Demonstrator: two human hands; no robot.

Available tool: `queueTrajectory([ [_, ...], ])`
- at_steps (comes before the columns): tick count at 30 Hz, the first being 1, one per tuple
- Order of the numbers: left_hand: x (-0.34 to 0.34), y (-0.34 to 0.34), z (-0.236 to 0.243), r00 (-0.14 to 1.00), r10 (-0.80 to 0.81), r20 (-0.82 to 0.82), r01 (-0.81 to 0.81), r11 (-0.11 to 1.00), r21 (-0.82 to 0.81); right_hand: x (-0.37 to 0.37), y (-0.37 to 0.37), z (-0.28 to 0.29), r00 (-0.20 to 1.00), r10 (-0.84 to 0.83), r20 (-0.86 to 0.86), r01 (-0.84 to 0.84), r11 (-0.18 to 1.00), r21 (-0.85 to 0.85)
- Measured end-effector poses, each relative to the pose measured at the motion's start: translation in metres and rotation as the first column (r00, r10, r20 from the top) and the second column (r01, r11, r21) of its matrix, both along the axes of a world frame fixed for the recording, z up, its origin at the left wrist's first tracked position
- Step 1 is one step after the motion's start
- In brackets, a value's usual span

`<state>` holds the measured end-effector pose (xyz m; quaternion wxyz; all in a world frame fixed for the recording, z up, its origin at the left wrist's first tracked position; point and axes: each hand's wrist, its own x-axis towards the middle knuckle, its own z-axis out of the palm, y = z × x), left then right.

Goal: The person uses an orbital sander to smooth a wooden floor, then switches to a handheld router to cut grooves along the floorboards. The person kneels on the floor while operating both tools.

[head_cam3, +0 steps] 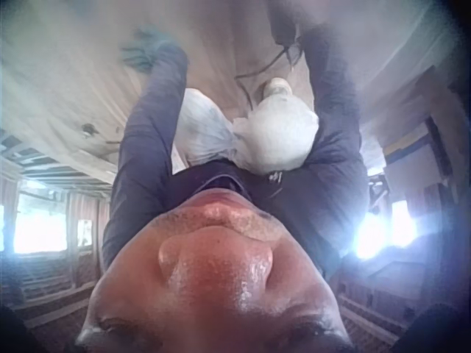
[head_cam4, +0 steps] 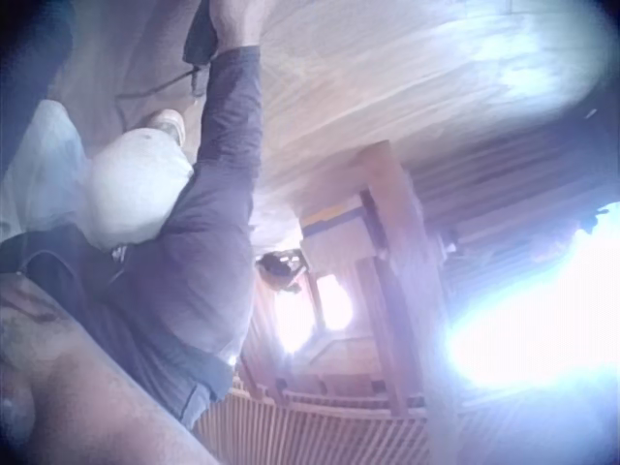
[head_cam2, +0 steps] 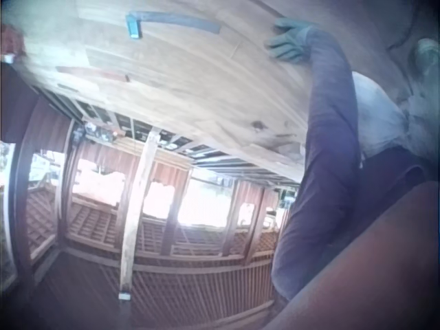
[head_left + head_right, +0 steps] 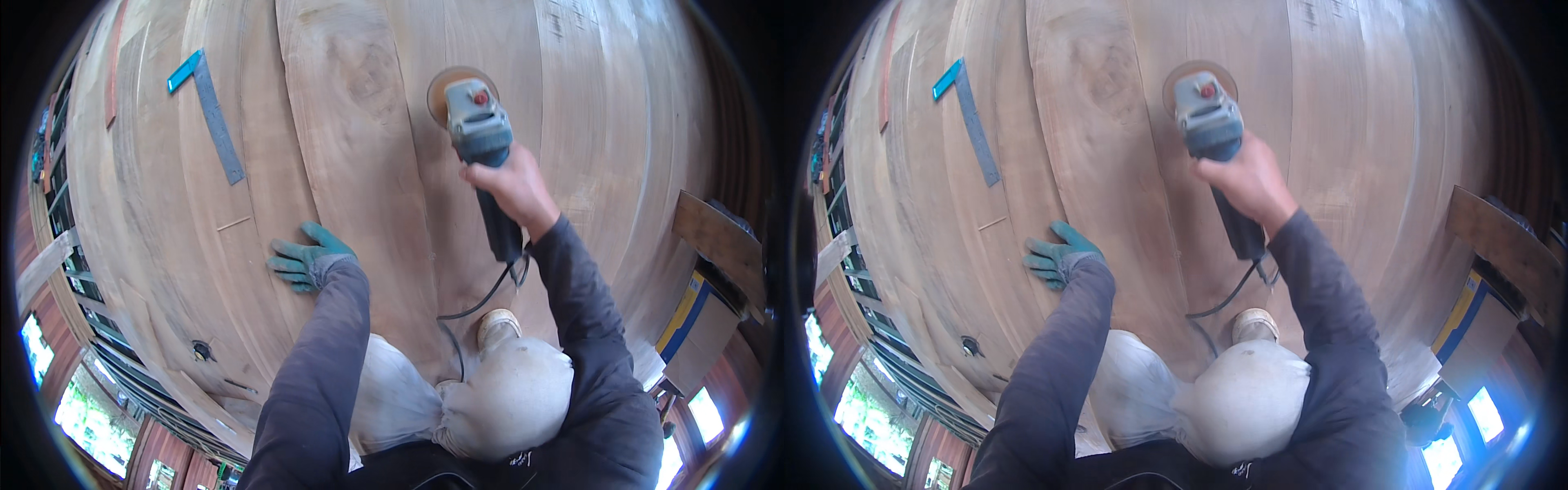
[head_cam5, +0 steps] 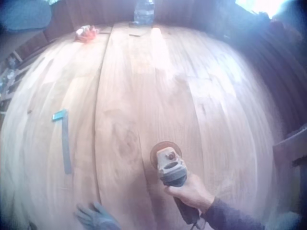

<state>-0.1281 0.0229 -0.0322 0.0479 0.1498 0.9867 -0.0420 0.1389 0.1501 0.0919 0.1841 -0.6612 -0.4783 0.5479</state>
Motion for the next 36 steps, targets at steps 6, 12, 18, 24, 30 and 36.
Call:
queueTrajectory([
  [6,-0.005,-0.002,-0.009,1.0,0.013,0.014,-0.013,1.0,-0.017,-0.002,-0.054,-0.01,0.999,0.035,-0.001,-0.035,0.991,-0.13],
  [12,-0.005,0.007,-0.01,0.998,0.046,0.052,-0.046,0.999,-0.009,-0.002,-0.054,-0.014,0.996,0.077,0.035,-0.072,0.988,-0.138],
  [18,-0.004,0.008,-0.007,0.997,0.044,0.065,-0.043,0.999,-0.018,-0.004,-0.053,-0.015,0.995,0.091,0.041,-0.085,0.987,-0.137],
  [24,-0.004,0.009,-0.009,0.998,0.04,0.054,-0.039,0.999,-0.022,-0.005,-0.052,-0.02,0.991,0.115,0.061,-0.107,0.986,-0.129],
  [30,-0.004,0.008,-0.009,0.998,0.041,0.054,-0.039,0.998,-0.042,-0.003,-0.05,-0.021,0.989,0.128,0.067,-0.119,0.984,-0.13],
  [36,-0.005,0.007,-0.011,0.997,0.043,0.058,-0.041,0.999,-0.029,-0.003,-0.047,-0.024,0.99,0.127,0.055,-0.118,0.983,-0.14],
])
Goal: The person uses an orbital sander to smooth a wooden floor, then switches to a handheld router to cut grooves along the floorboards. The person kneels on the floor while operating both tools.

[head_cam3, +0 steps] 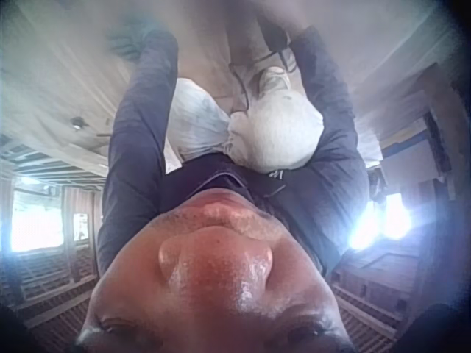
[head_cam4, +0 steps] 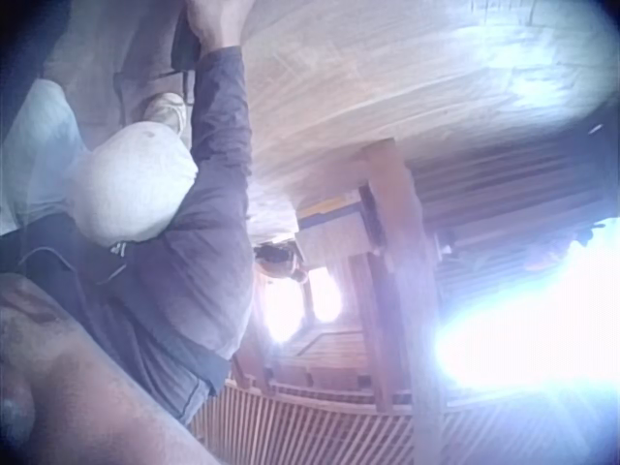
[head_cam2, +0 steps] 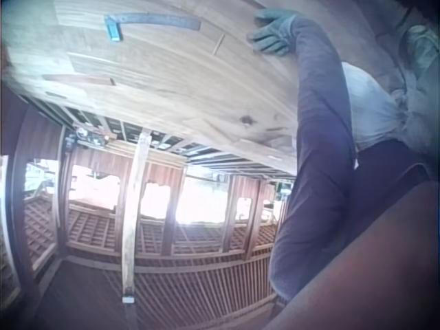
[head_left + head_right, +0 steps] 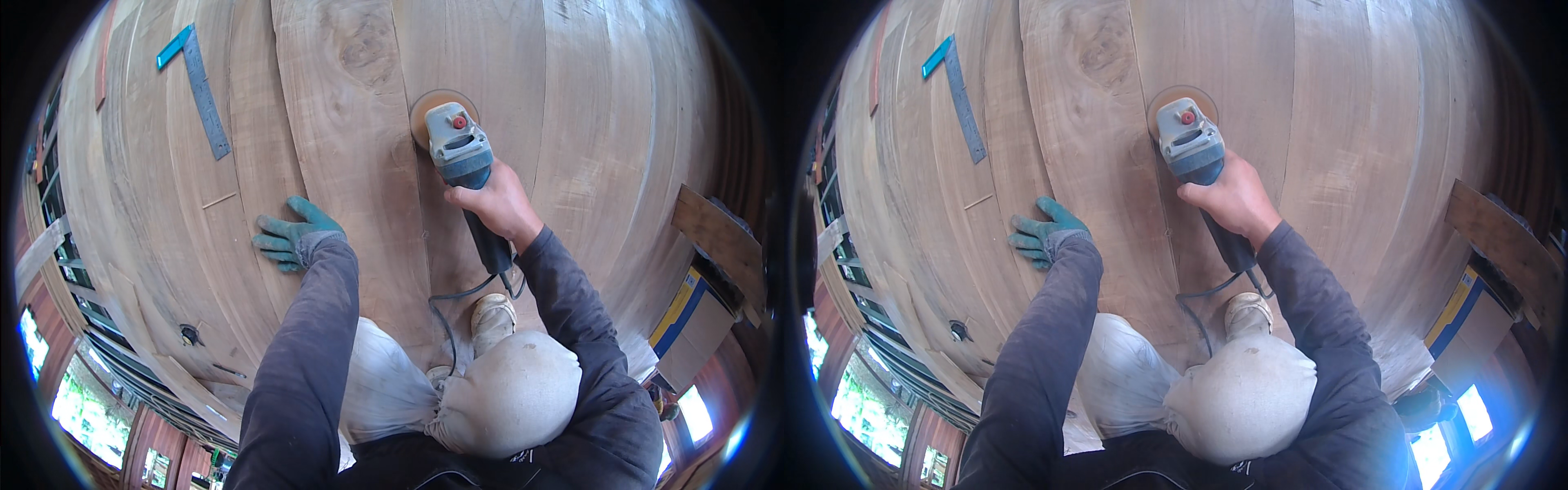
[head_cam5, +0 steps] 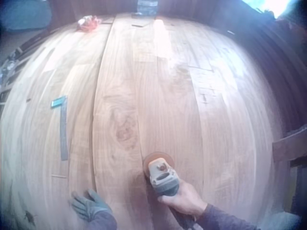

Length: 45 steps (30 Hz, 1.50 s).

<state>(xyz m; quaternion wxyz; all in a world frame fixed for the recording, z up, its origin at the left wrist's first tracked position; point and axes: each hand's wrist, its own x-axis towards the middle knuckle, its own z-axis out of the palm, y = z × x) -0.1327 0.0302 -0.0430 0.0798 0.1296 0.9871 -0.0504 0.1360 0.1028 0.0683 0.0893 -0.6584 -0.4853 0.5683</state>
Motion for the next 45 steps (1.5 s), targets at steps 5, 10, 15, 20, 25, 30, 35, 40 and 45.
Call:
queueTrajectory([
  [5,0.0,0.001,-0.001,1.0,0.005,-0.001,-0.005,1.0,0.017,0.0,0.003,-0.003,0.999,-0.012,-0.029,0.013,1.0,0.016],
  [10,0.001,0.002,0.0,1.0,0.024,0.018,-0.025,0.999,0.031,0.0,0.012,-0.006,0.999,-0.019,-0.04,0.019,1.0,0.005],
  [15,0.001,0.003,0.003,0.999,0.027,0.022,-0.027,0.999,0.034,-0.001,0.022,-0.009,0.999,-0.017,-0.039,0.018,1.0,0.022],
  [20,0.002,0.004,0.005,0.999,0.026,0.024,-0.026,0.999,0.022,-0.002,0.027,-0.009,0.999,-0.024,-0.037,0.026,0.998,0.054],
  [25,0.001,0.004,0.003,1.0,0.024,0.018,-0.025,1.0,0.013,-0.003,0.034,-0.011,0.999,-0.036,-0.036,0.038,0.998,0.053],
  [30,0.0,0.003,0.0,1.0,0.02,0.009,-0.02,1.0,0.018,-0.004,0.041,-0.011,1.0,-0.028,-0.011,0.029,0.997,0.074],
  [35,0.0,0.002,-0.001,1.0,0.019,0.016,-0.019,0.999,0.033,-0.005,0.048,-0.01,0.999,-0.027,-0.02,0.028,0.997,0.076],
  [40,0.001,0.004,0.002,1.0,0.01,-0.004,-0.01,0.999,0.03,-0.007,0.057,-0.009,0.998,-0.044,-0.038,0.047,0.996,0.079],
  [45,0.0,0.005,0.011,0.989,0.046,0.138,-0.055,0.997,0.059,-0.009,0.067,-0.01,0.996,-0.064,-0.061,0.068,0.994,0.079],
])
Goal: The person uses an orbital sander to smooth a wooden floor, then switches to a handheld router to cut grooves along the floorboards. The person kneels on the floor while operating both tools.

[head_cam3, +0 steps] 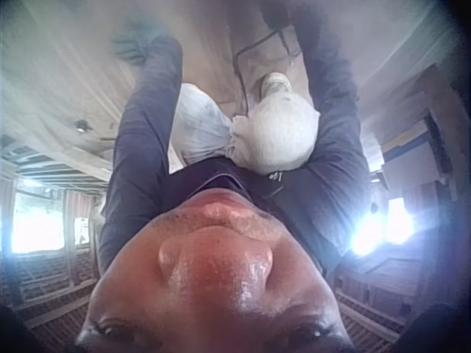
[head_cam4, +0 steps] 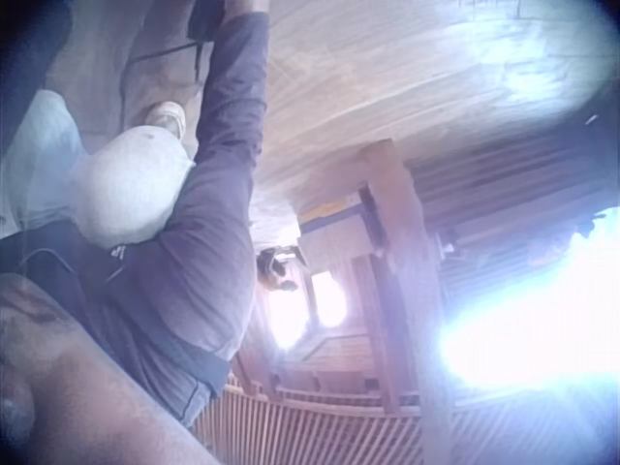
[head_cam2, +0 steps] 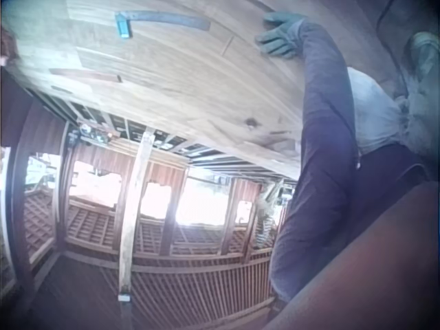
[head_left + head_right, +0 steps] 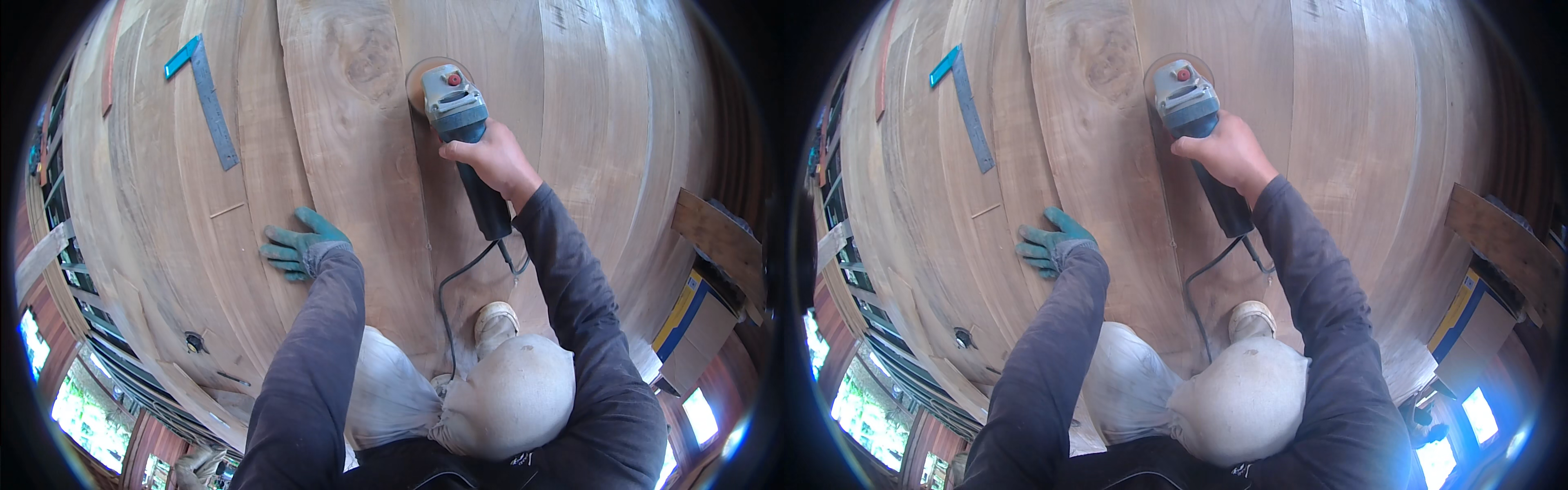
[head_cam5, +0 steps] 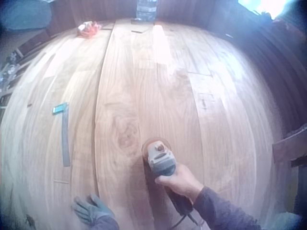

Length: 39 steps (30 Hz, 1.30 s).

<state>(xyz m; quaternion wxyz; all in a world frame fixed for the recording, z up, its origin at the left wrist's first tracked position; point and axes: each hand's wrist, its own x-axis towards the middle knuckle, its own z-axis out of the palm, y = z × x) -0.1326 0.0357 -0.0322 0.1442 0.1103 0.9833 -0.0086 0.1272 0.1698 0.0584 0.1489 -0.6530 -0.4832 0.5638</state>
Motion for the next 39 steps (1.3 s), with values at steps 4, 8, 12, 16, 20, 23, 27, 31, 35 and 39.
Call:
queueTrajectory([
  [4,0.0,0.0,0.001,1.0,-0.009,-0.009,0.009,1.0,0.003,-0.001,0.011,-0.004,1.0,0.0,-0.006,0.0,1.0,0.018],
  [8,0.001,0.0,-0.005,0.993,-0.031,-0.115,0.026,0.999,-0.048,-0.002,0.022,-0.006,1.0,0.001,-0.003,-0.001,0.999,0.036],
  [12,0.002,-0.001,-0.007,0.993,-0.025,-0.12,0.022,0.999,-0.028,-0.003,0.03,-0.006,1.0,-0.011,-0.015,0.011,0.999,0.03],
  [16,0.002,-0.001,-0.007,0.992,-0.03,-0.119,0.027,0.999,-0.028,-0.005,0.038,-0.006,0.999,-0.021,-0.029,0.021,1.0,0.019],
  [20,0.001,-0.001,-0.008,0.989,-0.041,-0.141,0.036,0.999,-0.038,-0.008,0.051,-0.004,1.0,-0.022,-0.014,0.022,1.0,0.015],
  [23,0.001,-0.002,-0.01,0.989,-0.046,-0.139,0.04,0.998,-0.043,-0.01,0.06,-0.002,0.999,-0.032,-0.018,0.032,0.999,0.023],
  [27,0.001,-0.003,-0.01,0.991,-0.041,-0.125,0.035,0.998,-0.053,-0.012,0.071,-0.002,0.998,-0.043,-0.037,0.044,0.999,0.024],
  [31,0.001,-0.001,-0.006,0.993,-0.038,-0.11,0.031,0.997,-0.064,-0.015,0.085,-0.003,1.0,-0.029,0.008,0.028,0.999,0.039],
  [35,0.001,0.0,-0.004,0.993,-0.04,-0.111,0.033,0.997,-0.064,-0.016,0.097,0.001,0.998,-0.01,0.063,0.007,0.999,0.032],
  [39,0.001,0.0,-0.004,0.994,-0.037,-0.098,0.03,0.997,-0.073,-0.02,0.105,0.004,0.999,-0.024,0.044,0.021,0.998,0.061],
])
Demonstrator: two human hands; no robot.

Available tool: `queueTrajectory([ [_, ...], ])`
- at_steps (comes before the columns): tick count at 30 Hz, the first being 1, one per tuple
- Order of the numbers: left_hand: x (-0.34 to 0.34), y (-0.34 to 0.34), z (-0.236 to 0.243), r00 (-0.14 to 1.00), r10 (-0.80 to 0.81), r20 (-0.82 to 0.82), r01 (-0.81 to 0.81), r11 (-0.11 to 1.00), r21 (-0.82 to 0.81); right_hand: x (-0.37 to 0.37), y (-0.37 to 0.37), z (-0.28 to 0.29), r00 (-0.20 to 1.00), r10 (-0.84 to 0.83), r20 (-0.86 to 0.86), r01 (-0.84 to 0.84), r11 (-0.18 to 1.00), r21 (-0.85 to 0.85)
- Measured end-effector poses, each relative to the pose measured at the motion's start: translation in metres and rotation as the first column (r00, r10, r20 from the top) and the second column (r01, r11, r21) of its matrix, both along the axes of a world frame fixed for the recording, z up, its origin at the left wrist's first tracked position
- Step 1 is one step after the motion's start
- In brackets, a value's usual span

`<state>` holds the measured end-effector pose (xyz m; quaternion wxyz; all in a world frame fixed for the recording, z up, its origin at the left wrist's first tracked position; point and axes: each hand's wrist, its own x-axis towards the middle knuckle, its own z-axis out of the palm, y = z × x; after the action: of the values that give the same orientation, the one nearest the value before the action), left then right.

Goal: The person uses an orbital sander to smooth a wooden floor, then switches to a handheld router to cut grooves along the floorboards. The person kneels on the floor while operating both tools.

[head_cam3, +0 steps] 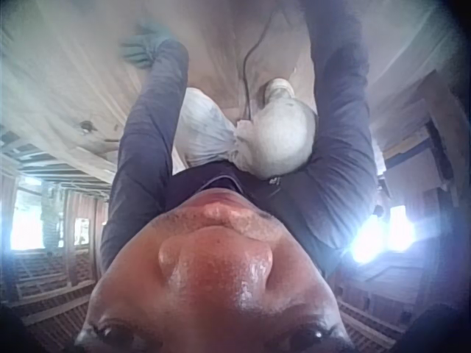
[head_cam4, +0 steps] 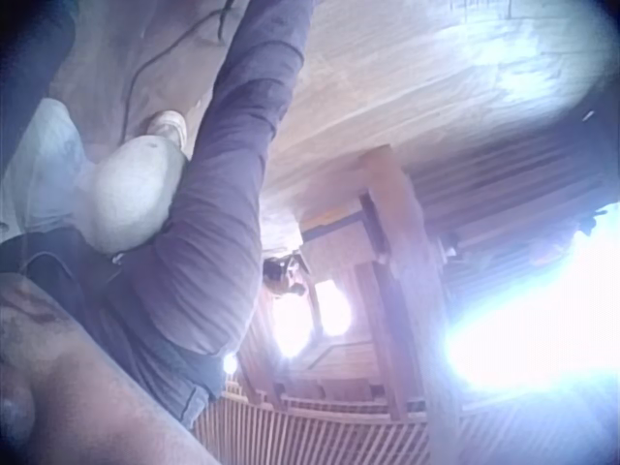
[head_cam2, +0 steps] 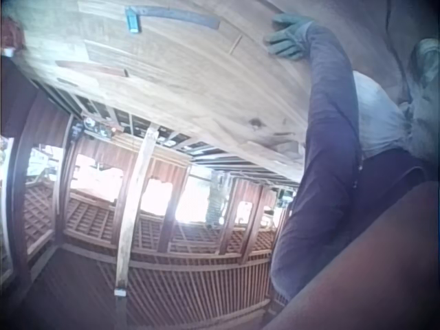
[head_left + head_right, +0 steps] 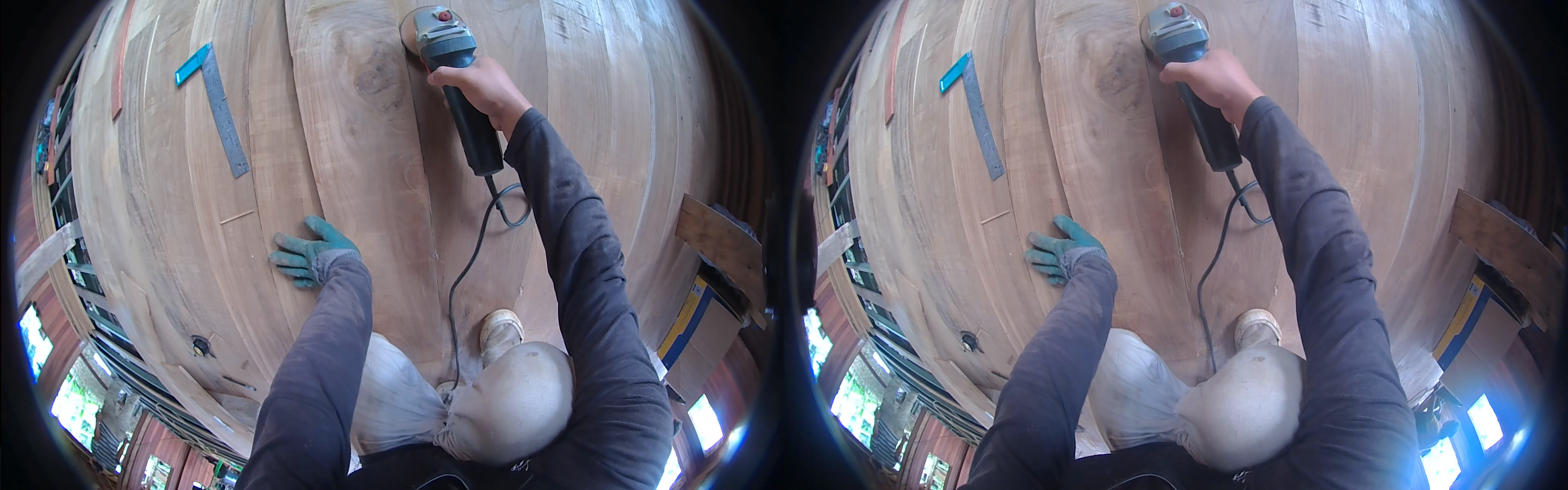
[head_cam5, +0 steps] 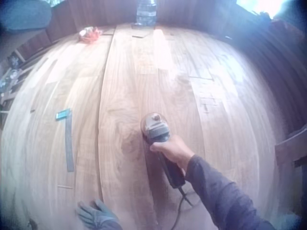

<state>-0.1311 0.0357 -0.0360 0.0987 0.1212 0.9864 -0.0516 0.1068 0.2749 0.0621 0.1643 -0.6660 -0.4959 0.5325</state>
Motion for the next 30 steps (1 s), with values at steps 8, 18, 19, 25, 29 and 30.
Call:
queueTrajectory([
  [8,0.001,-0.001,-0.002,0.997,-0.029,-0.065,0.032,0.999,0.039,0.034,-0.094,0.016,0.996,-0.036,-0.083,0.039,0.999,0.037],
  [18,0.0,-0.004,-0.011,0.997,-0.023,-0.075,0.029,0.997,0.078,0.041,-0.209,0.016,1.0,0.031,0.007,-0.029,0.988,-0.155],
  [19,0.0,-0.004,-0.01,0.998,-0.02,-0.066,0.025,0.997,0.079,0.04,-0.211,0.016,0.999,0.045,-0.003,-0.045,0.987,-0.154],
  [25,0.0,-0.001,0.0,1.0,0.002,0.01,-0.003,0.997,0.076,0.038,-0.209,0.014,0.998,0.057,0.005,-0.056,0.989,-0.138],
  [29,0.001,0.001,0.003,0.998,0.015,0.055,-0.018,0.998,0.061,0.038,-0.207,0.017,0.997,0.07,0.022,-0.065,0.984,-0.167],
  [30,0.001,0.001,0.003,0.999,0.012,0.031,-0.014,0.998,0.057,0.038,-0.207,0.017,0.997,0.072,0.031,-0.066,0.985,-0.159],
])
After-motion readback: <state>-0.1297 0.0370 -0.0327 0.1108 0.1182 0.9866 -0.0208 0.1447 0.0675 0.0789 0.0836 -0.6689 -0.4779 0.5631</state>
